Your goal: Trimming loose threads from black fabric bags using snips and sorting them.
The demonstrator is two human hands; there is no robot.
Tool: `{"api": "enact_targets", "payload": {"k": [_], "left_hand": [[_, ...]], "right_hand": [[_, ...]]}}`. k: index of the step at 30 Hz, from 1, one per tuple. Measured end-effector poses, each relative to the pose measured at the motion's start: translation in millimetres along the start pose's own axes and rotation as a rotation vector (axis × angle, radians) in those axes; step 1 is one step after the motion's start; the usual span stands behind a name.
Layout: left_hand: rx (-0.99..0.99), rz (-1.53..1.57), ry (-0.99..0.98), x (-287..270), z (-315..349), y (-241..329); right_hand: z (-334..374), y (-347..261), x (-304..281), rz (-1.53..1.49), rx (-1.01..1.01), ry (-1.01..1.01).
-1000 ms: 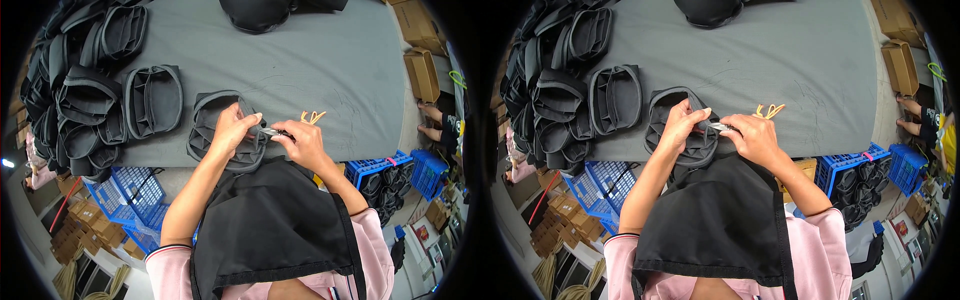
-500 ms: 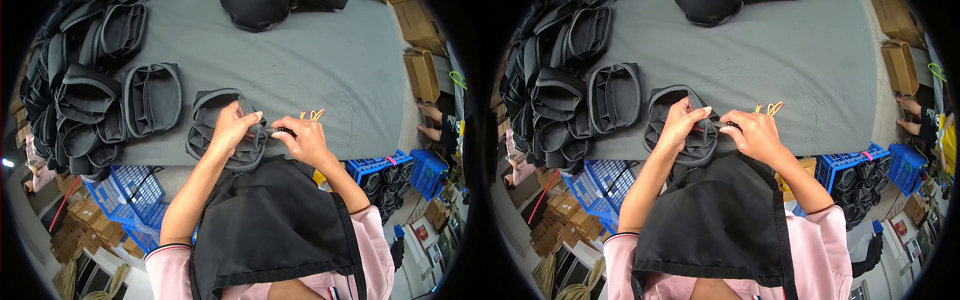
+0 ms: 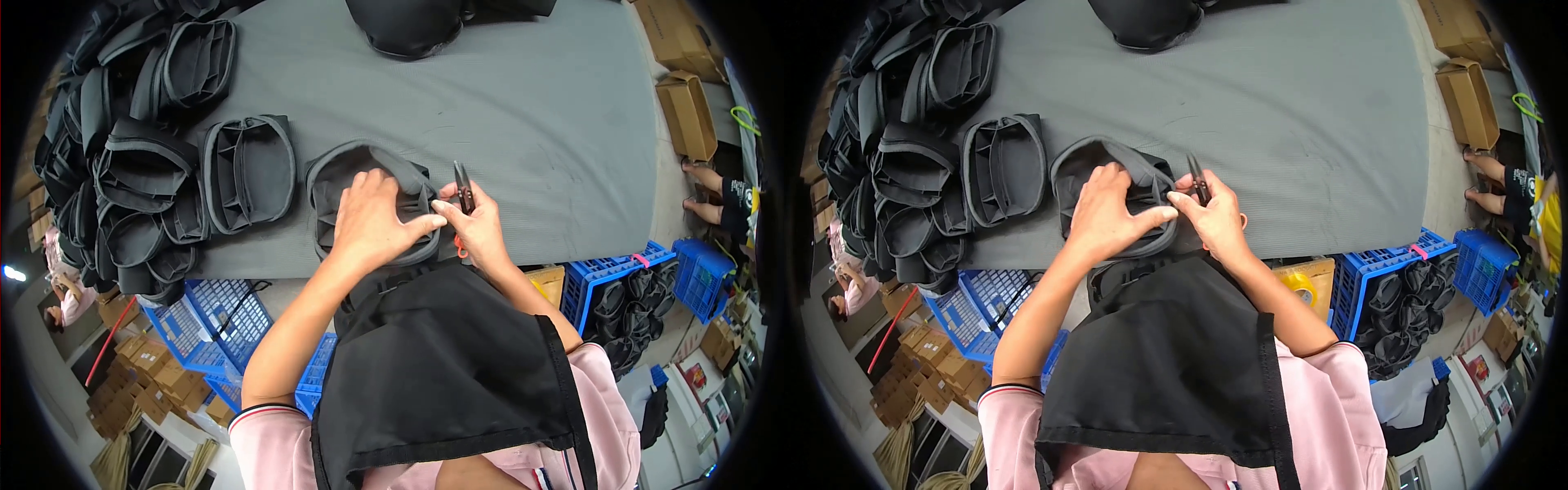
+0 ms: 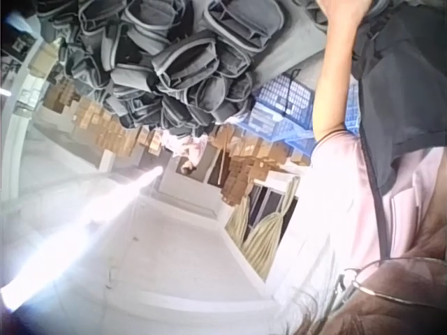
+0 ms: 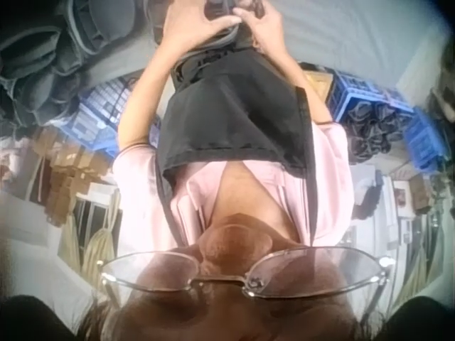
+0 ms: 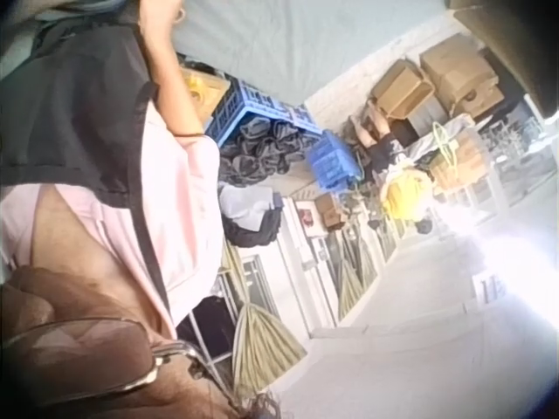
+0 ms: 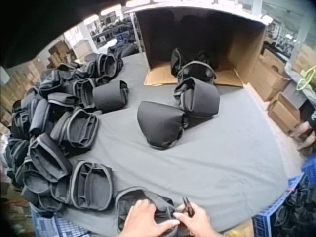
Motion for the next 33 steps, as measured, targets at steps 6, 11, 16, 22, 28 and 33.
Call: {"api": "enact_targets", "payload": {"k": [6,11,16,22,28,33], "left_hand": [[0.002,-0.083,-0.027,4,10,11],[-0.006,-0.085,0.066,6,6,8],[0.008,-0.087,0.171,8,-2,1],[-0.078,0.104,-0.004,23,-17,-24],[-0.110,0.126,-0.173,34,-18,-27],[-0.126,0.147,-0.146,38,-28,-32]], "right_hand": [[3,3,4,0.026,-0.005,0.037],[-8,1,7,0.072,-0.087,0.040],[-11,7,11,0.117,-0.019,0.004],[-26,29,19,-0.057,0.133,-0.177],[-21,41,20,-0.139,0.264,-0.208],[-15,33,12,-0.033,0.226,-0.095]]}}
Point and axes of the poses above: each hand's wrist, its own z-axis away from the middle knuckle, its own x-axis out of the palm, y = z × x, the point moved 10 cm from there along -z, towards the middle knuckle, and after that the axes turned 13 degrees about -z, right-handed, at the moved point
